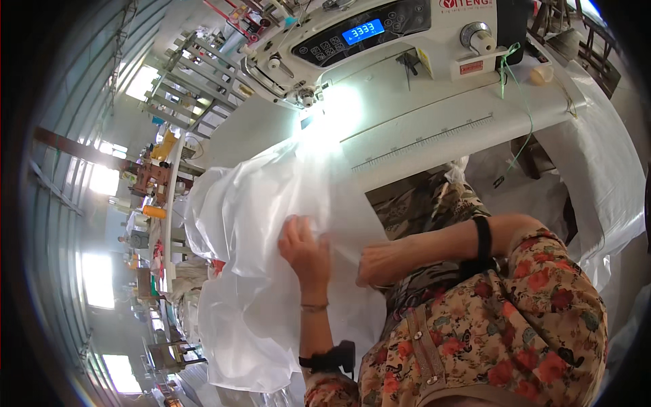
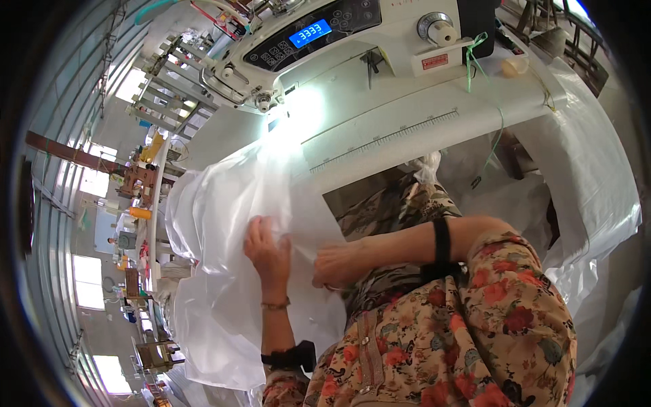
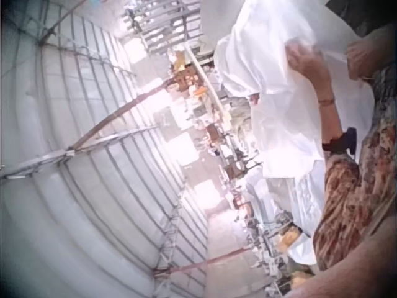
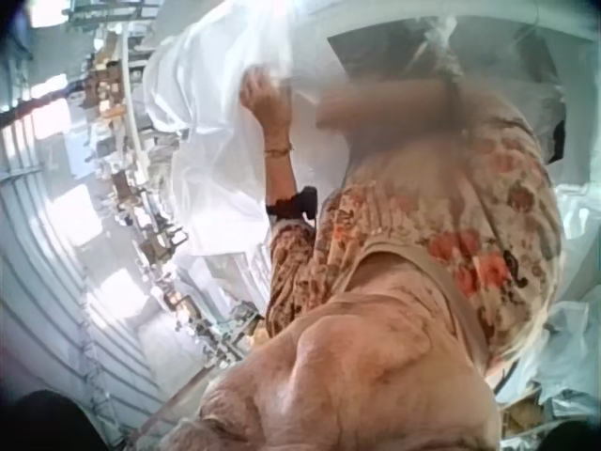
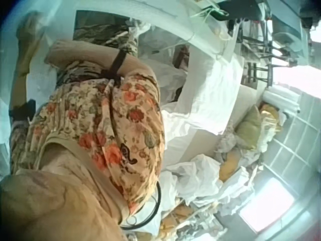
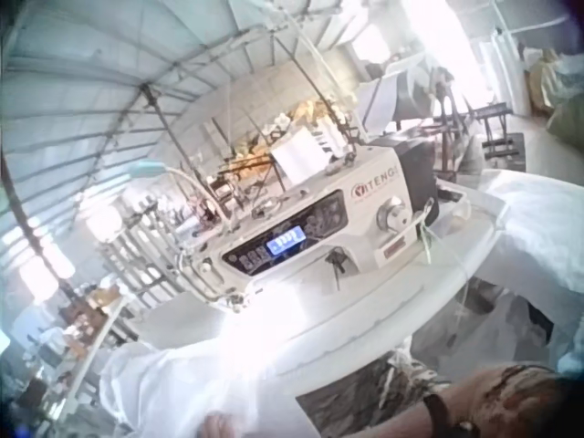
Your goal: Sewing a large white plastic or fabric sheet using an industrial sewing machine.
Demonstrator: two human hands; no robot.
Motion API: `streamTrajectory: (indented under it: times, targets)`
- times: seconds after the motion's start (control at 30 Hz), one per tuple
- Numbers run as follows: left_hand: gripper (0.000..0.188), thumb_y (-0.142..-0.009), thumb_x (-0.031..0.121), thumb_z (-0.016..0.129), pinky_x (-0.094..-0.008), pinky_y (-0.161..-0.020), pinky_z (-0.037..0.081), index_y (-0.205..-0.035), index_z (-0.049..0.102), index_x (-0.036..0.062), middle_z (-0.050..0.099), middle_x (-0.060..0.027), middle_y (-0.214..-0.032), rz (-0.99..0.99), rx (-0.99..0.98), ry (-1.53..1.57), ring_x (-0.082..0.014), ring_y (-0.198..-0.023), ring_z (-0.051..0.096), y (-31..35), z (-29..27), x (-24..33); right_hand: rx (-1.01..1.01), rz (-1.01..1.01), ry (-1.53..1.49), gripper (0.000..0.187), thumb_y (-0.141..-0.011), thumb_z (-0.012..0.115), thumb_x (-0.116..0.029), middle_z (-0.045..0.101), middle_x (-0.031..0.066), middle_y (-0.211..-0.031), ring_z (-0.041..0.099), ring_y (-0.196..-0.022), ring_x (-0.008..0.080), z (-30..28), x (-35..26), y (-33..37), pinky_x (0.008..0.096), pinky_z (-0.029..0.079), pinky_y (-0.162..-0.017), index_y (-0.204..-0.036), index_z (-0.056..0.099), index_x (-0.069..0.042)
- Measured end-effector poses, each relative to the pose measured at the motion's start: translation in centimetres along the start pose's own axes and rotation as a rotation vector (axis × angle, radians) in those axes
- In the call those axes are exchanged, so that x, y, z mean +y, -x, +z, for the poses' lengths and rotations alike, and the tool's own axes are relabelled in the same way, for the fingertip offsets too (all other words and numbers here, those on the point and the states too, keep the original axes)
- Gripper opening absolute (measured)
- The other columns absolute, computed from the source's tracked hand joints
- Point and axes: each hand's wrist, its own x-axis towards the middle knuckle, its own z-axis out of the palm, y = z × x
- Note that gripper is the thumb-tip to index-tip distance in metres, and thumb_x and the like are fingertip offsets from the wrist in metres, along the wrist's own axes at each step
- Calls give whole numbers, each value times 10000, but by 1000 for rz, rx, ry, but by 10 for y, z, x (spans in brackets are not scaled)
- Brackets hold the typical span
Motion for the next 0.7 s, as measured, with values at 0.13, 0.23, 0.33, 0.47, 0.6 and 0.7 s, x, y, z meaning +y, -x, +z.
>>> streamTrajectory:
  times: [0.13, 0.23, 0.33, 0.47, 0.6, 0.7]
  targets:
    - [293, -813, -14, 528, -467, -892, 447, -1102, 572, -33, 610, -233, -1065, -155, 11, 44, -412, -1024, 565, 16, 17, -52, -2, 63, -322, 113, -751, 628, -155, 594, 136, -613, 628, -642, 311, -29, -22, 42, 403, 475, -617, -683, 624, -65]
    - [292, -801, -43, 502, -468, -866, 451, -1085, 567, -28, 606, -235, -1041, -210, -54, 135, -407, -1002, 562, 10, 9, -50, -71, 179, -216, 122, -753, 639, -188, 617, 122, -656, 638, -677, 296, 12, -5, 61, 401, 479, -646, -703, 639, -76]
    - [275, -808, -26, 534, -439, -881, 456, -1082, 564, -31, 607, -237, -1044, -274, -192, 405, -397, -1023, 566, 14, -6, -44, -179, 238, -3, 158, -769, 650, -203, 666, 113, -820, 651, -801, 283, 46, 20, 53, 396, 486, -709, -851, 665, -70]
    - [416, -831, 90, 640, -424, -974, 410, -1213, 505, -7, 558, -219, -1216, -319, -183, 425, -375, -1148, 523, 33, -9, -39, -197, 273, -546, 349, -834, 624, -184, 663, 160, -1104, 631, -1028, 281, 28, 21, 48, 380, 495, -830, -1146, 629, -27]
    - [691, -832, 194, 710, -468, -1084, 312, -1403, 357, 32, 299, -207, -1491, -270, 95, 329, -403, -1352, 319, 82, 0, -3, 58, 374, -772, 407, -875, 584, -185, 643, 193, -1155, 629, -1042, 293, -27, 25, 22, 380, 495, -871, -1242, 570, -9]
    - [709, -832, 282, 708, -567, -1080, 261, -1404, 357, 54, 233, -221, -1507, -245, -42, 3, -437, -1373, 243, 135, 13, 16, 276, 597, -576, 414, -903, 558, -200, 642, 184, -1153, 626, -1040, 305, -11, 44, -5, 387, 504, -848, -1275, 536, -20]
